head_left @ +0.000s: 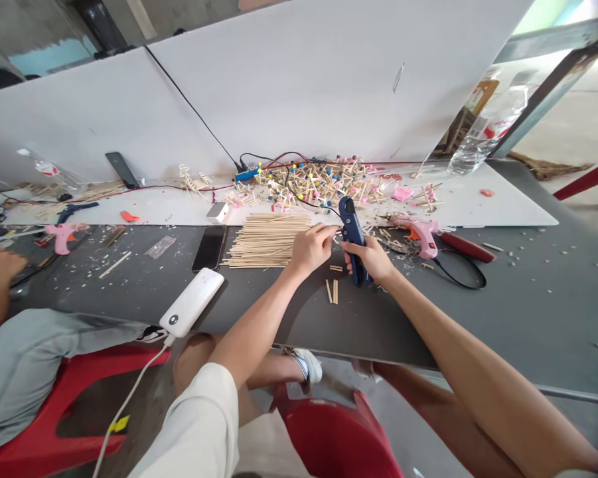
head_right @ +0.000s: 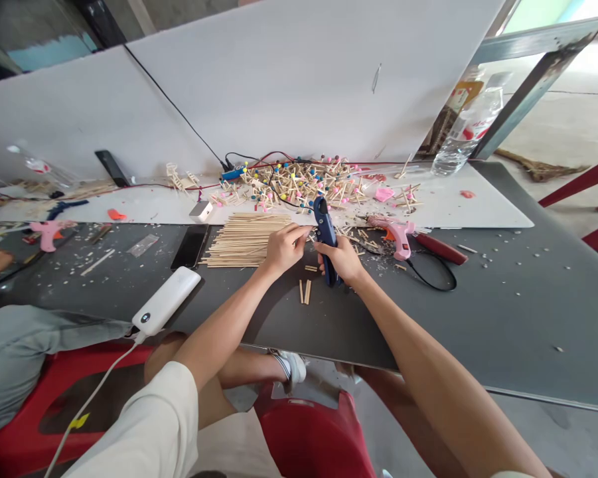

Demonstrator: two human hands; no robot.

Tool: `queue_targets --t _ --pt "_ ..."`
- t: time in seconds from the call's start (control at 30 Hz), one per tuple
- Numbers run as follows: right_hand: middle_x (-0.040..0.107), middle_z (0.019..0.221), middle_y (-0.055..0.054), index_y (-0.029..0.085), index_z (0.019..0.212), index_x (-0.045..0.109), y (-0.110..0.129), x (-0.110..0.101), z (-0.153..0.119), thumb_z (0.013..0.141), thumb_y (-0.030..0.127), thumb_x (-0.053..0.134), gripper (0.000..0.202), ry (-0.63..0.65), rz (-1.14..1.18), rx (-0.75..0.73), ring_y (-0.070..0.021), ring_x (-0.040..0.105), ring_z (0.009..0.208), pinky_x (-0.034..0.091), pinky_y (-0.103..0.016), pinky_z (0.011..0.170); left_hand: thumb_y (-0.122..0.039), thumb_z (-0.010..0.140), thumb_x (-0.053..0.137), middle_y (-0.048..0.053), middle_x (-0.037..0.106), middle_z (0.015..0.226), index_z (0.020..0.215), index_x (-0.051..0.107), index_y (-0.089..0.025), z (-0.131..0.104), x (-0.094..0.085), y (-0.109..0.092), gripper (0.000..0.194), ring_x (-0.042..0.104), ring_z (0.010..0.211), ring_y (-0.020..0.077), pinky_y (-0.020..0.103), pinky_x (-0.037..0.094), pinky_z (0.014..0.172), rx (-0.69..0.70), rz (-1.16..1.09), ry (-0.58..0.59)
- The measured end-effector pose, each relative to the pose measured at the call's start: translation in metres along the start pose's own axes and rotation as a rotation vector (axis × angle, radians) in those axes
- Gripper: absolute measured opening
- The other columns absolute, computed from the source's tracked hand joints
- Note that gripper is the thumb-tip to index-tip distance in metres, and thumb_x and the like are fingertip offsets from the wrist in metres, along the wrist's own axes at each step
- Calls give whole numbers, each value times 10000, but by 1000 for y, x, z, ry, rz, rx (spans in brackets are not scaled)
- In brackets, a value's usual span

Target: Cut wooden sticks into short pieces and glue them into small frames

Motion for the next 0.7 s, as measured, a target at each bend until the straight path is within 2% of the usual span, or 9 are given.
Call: queue_targets --t 0.43,0.7 --pt "602 555 -4 200 716 545 -1 -1 2 752 472 717 323 20 -33 -3 -163 545 419 468 -294 394 -187 974 428 54 730 1017 1129 667 -201 3 -6 -9 286 700 876 169 245 509 689 -10 50 39" --pt "598 573 0 183 733 558 -1 -4 -4 713 482 757 360 -15 44 25 -156 552 441 495 -296 427 -190 985 405 66 732 1047 1127 651 -198 3 -5 -7 285 702 911 178 247 517 712 -28 36 35"
Point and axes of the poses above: each hand's wrist, its own z-axis towards the middle knuckle, its own x-axis out of the palm, y = z × x, the point moved 3 cm from there along z, towards the middle knuckle
